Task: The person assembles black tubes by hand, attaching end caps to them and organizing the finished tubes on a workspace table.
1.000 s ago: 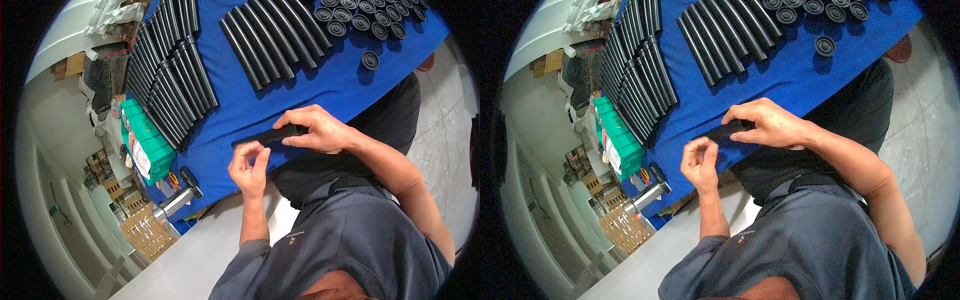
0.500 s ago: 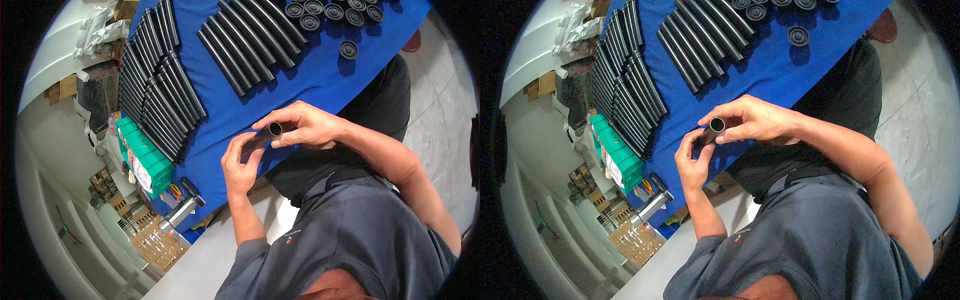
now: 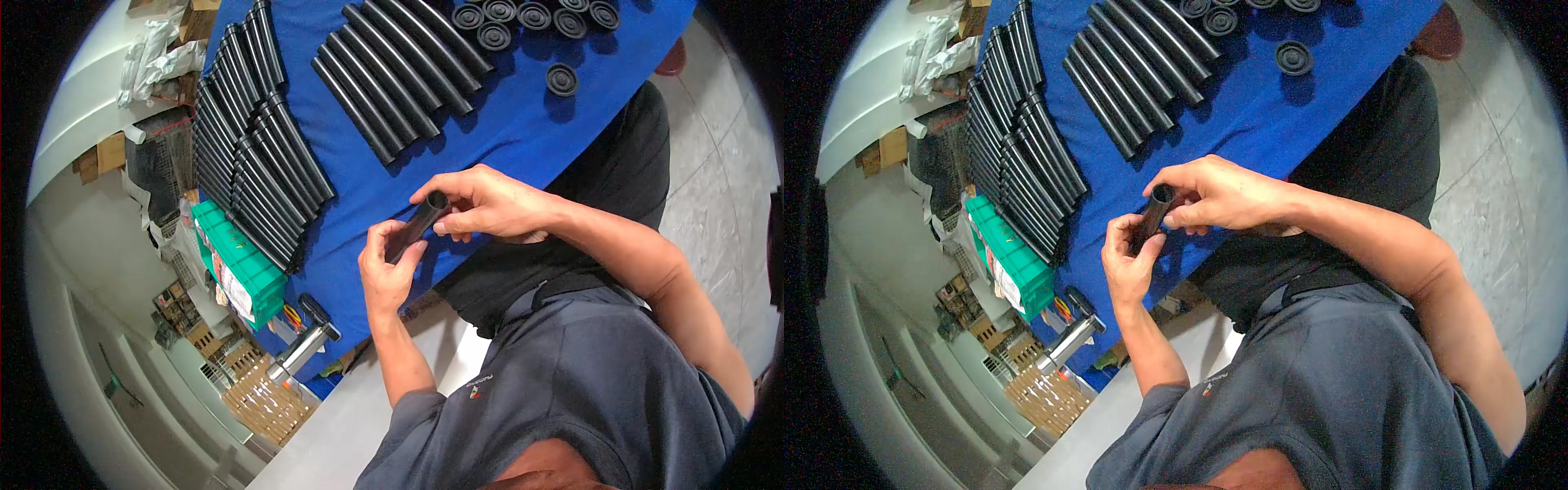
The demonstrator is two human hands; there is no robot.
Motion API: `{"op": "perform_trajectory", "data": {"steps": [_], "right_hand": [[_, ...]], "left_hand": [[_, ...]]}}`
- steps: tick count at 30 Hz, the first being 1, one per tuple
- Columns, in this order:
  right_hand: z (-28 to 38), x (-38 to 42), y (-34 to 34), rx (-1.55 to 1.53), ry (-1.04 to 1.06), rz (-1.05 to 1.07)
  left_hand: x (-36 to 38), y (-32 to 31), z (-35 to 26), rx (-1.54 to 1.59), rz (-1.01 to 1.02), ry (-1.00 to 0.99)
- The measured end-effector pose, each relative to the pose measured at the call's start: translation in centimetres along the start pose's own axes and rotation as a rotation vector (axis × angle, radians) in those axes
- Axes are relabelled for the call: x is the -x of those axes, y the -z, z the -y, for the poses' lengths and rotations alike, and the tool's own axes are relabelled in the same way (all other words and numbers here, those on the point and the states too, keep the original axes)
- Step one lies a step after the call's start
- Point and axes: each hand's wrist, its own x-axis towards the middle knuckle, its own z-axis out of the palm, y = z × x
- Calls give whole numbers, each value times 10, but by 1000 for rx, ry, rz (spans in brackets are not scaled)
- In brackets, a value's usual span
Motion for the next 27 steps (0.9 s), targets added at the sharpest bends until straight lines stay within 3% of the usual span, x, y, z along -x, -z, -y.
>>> {"op": "perform_trajectory", "data": {"steps": [5, 8, 9, 11, 12, 13, 15, 17, 19, 21, 23, 25, 26, 27], "right_hand": [[6, 1, 1, -52, -24, 12], [-3, -2, 2, 153, 146, -42], [-2, -1, 3, 186, 146, -59], [3, 1, -1, 253, 140, -81], [2, 0, -3, 284, 165, -106], [-1, 0, -5, 322, 190, -131], [-3, 1, -8, 363, 223, -182], [-10, 1, -12, 428, 368, -224], [-4, 9, -14, 527, 410, -228], [2, 19, -11, 704, 370, -192], [25, 36, -2, 1061, 481, -322], [55, 58, 11, 1253, 452, -470], [66, 63, 18, 1392, 466, -570], [73, 65, 28, 1556, 445, -635]], "left_hand": [[-1, 7, -12, -102, 59, -78], [0, 0, -24, -402, -225, -481], [9, -5, -22, -242, -324, -468], [29, -14, -15, 183, -319, -430], [36, -24, -11, 374, -249, -327], [46, -35, -15, 625, -121, -82], [45, -53, -6, 1213, 233, 200], [40, -67, 8, 1739, 341, 388], [33, -71, 7, 1874, 143, 351], [21, -67, 22, 1876, 251, 211], [9, -64, 20, 1694, 205, 80], [-3, -65, 10, 1551, 53, 3], [-12, -66, 30, 1621, 222, -136], [-18, -71, 23, 1598, 223, -184]]}}
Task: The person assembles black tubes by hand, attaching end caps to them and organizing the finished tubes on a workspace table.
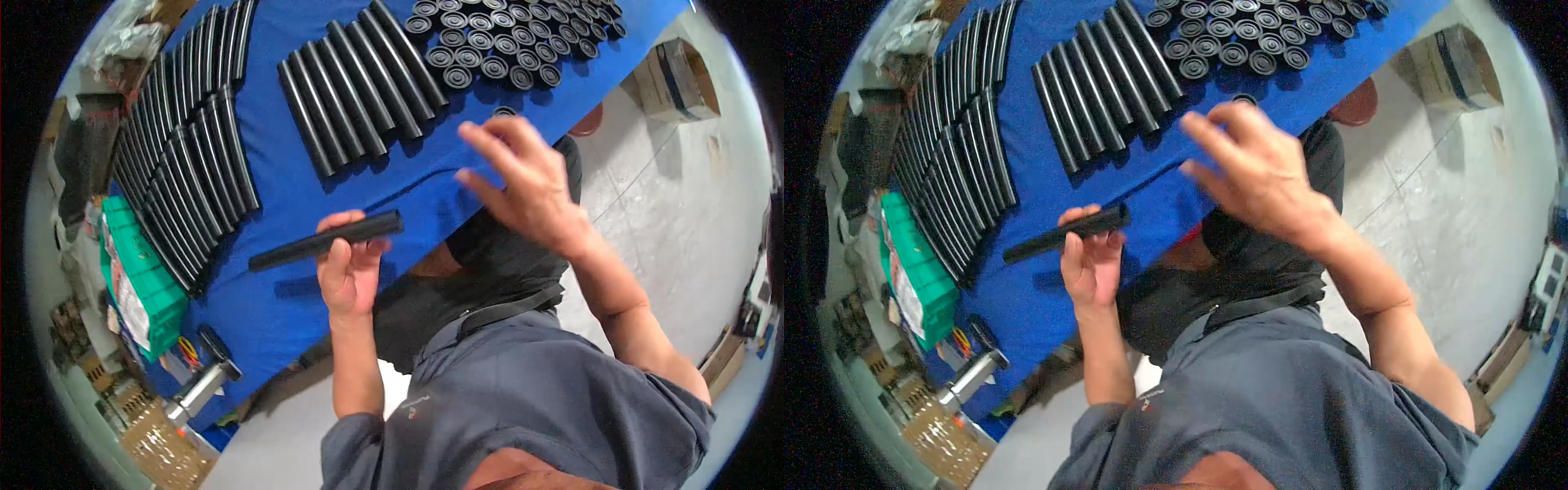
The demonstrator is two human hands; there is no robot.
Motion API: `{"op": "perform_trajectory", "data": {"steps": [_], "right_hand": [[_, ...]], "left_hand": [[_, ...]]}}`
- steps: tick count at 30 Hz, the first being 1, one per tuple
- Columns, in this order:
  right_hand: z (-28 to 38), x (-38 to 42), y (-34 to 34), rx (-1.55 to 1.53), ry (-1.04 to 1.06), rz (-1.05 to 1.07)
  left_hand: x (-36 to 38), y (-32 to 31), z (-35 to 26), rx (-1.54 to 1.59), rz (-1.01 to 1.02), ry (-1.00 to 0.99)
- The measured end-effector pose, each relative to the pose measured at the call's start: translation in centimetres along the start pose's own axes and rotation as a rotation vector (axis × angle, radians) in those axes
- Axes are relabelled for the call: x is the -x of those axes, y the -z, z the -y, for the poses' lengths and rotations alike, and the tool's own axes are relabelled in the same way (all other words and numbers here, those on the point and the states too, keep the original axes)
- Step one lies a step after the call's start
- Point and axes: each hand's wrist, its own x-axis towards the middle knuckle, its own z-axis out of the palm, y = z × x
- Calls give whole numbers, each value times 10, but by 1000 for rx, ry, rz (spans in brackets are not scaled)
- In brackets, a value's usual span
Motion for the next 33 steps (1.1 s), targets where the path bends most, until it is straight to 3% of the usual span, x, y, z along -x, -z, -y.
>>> {"op": "perform_trajectory", "data": {"steps": [5, 8, 11, 14, 17, 20, 23, 26, 33], "right_hand": [[-30, -10, 10, 422, -64, 273], [-52, -6, -3, 302, -17, 283], [-42, -11, -5, 137, -105, 275], [0, -7, -17, -375, -177, 387], [31, 8, -43, -981, -447, 415], [42, 12, -58, -1150, -623, 369], [43, 12, -58, -1107, -591, 383], [41, 5, -50, -772, -369, 397], [46, -9, -46, -631, -149, 408]], "left_hand": [[-24, -5, 17, 52, 46, -27], [-19, -10, 14, 145, -13, -37], [-17, -9, 19, 90, -7, -80], [-16, -7, 21, 108, -49, -89], [-18, -8, 20, 99, -43, -106], [-15, -10, 20, 119, -43, -118], [-17, -10, 21, 123, -40, -123], [-16, -13, 20, 110, -68, -120], [-18, -16, 18, 111, -103, -123]]}}
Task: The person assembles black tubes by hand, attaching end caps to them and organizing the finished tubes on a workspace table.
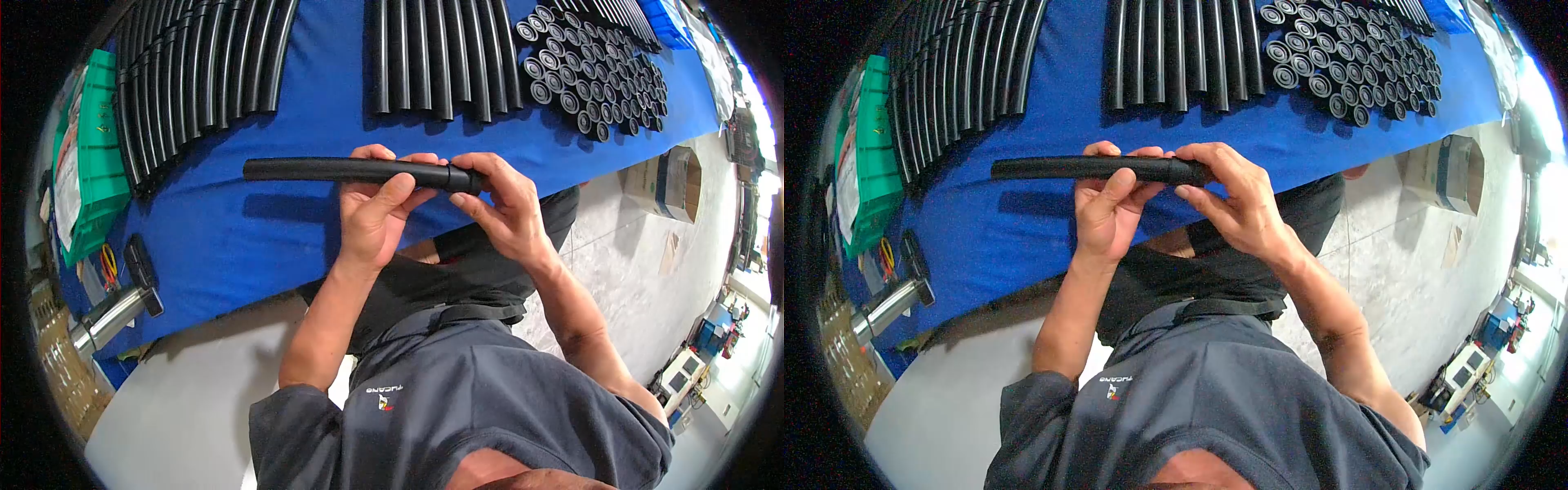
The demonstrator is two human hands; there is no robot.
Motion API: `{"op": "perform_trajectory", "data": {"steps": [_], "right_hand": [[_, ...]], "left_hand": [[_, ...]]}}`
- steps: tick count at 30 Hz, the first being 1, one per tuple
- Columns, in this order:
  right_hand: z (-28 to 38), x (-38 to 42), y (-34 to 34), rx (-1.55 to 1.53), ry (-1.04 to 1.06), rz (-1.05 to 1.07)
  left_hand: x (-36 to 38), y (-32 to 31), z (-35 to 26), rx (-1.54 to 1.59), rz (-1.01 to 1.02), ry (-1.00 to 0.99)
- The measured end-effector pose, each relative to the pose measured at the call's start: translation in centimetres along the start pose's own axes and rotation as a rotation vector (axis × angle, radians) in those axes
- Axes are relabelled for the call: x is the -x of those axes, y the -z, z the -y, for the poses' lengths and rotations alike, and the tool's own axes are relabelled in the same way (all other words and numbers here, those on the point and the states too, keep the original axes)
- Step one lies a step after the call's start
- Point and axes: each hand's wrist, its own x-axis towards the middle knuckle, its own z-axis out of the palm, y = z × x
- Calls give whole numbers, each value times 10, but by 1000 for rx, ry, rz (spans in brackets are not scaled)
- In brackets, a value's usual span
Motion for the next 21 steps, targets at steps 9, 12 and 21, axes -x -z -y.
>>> {"op": "perform_trajectory", "data": {"steps": [9, 12, 21], "right_hand": [[-11, 0, -8, 54, 102, -68], [-7, -2, -5, 117, 147, -66], [-8, 0, -3, 239, 238, -58]], "left_hand": [[0, 1, 5, -50, -1, -45], [-1, 1, 5, -40, -1, -33], [-1, 1, 5, -48, -26, -20]]}}
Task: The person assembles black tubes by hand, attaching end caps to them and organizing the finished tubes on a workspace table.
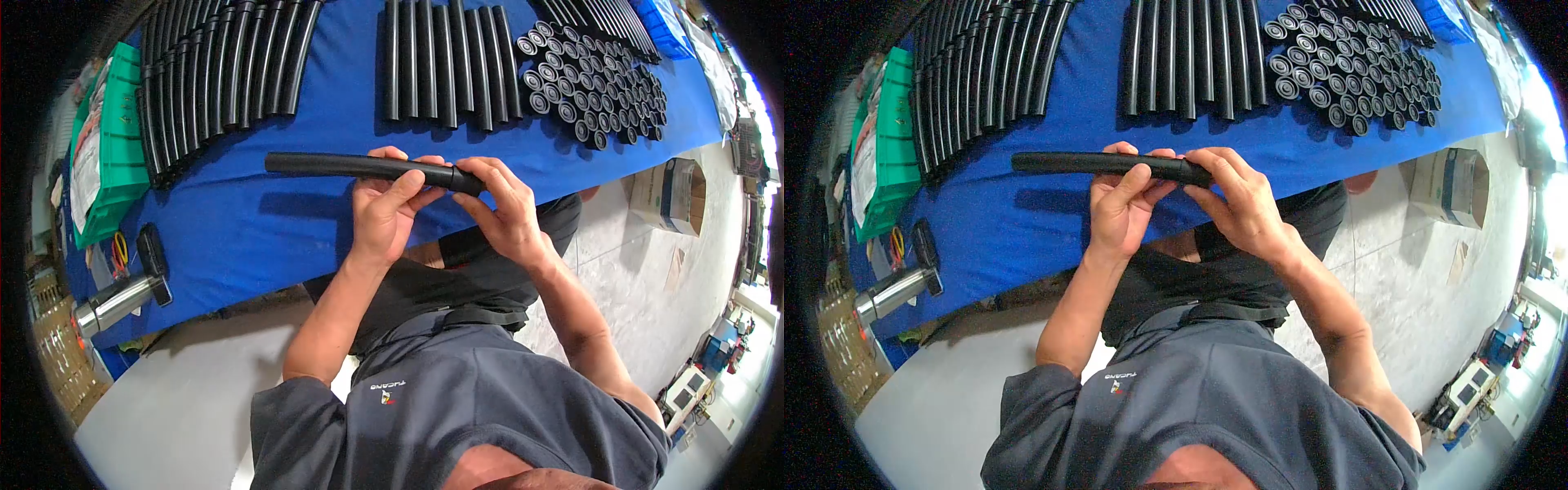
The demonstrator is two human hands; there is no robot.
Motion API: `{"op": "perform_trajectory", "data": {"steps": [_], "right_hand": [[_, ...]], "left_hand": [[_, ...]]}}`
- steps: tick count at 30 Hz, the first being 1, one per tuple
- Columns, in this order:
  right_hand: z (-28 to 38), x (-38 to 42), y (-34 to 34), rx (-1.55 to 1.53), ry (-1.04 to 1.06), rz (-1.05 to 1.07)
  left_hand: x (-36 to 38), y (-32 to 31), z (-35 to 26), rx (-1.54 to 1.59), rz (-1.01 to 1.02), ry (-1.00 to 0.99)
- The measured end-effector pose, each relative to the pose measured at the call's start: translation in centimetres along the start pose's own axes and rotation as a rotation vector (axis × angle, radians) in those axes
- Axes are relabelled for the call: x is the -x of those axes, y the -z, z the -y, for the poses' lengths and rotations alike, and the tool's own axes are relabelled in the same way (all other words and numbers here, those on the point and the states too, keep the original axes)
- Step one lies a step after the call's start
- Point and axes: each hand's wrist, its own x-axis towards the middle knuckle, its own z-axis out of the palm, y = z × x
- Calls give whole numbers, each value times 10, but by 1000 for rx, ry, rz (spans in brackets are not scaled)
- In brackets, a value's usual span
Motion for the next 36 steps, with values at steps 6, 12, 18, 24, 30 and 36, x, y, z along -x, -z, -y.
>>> {"op": "perform_trajectory", "data": {"steps": [6, 12, 18, 24, 30, 36], "right_hand": [[2, -3, 4, -23, -5, 20], [1, -3, -3, -569, -417, 41], [-2, -12, -16, -694, -517, 67], [-7, -16, -30, -692, -447, 0], [-16, -14, -30, -617, -446, 44], [-19, -17, -36, -231, -38, -80]], "left_hand": [[0, 0, -4, 64, 17, 16], [-1, 9, -2, 10, 91, -15], [3, 8, -38, 65, 179, 46], [5, 38, -45, 108, 103, -75], [6, 38, -44, 92, 72, -71], [10, 24, -43, 17, -5, -84]]}}
